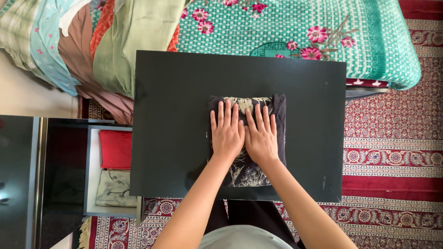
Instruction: The person picks up a shirt from a pile on a bed, spreads it out on a small table, and folds the sleeves and body of the shirt into a rectangular shape.
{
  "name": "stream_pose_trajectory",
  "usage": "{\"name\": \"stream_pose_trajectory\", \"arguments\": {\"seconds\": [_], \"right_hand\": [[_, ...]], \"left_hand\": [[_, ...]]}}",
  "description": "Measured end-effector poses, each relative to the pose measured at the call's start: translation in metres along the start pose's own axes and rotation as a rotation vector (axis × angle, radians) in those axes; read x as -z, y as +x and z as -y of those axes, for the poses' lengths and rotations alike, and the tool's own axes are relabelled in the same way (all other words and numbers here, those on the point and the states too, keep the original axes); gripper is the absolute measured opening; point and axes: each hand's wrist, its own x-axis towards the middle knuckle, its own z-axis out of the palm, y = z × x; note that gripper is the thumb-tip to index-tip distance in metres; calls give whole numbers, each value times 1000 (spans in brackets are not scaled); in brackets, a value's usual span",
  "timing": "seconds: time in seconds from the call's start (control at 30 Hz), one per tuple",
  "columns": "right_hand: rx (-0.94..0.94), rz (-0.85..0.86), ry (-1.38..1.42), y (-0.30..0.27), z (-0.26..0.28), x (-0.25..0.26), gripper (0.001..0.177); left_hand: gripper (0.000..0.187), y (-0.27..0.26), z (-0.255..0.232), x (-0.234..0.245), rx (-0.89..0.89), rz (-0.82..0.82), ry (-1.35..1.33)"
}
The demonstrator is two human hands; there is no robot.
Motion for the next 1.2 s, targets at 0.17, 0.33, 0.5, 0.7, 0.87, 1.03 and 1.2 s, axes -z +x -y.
{"name": "stream_pose_trajectory", "arguments": {"seconds": [0.17, 0.33, 0.5, 0.7, 0.87, 1.03, 1.2], "right_hand": [[-36, 46, -3, 1, -2, -11, 57], [-52, 28, 16, 2, -2, -11, 56], [-80, 47, -12, 3, -1, -13, 56], [-83, 36, -23, 4, -1, -17, 56], [-42, 25, -26, -19, 2, -16, 56], [-40, 38, -21, -64, 17, -17, 57], [-60, 71, 27, -62, 15, -14, 55]], "left_hand": [[55, 0, 3, -5, 7, 40, 7], [55, 3, 4, -3, 24, 60, 7], [56, 4, 4, -5, 28, 96, 29], [55, 4, 6, -10, 13, 62, 28], [55, -22, 4, -6, -1, 41, 4], [55, -64, 4, 6, -21, 42, 11], [53, -62, 4, 12, -41, 24, -8]]}}
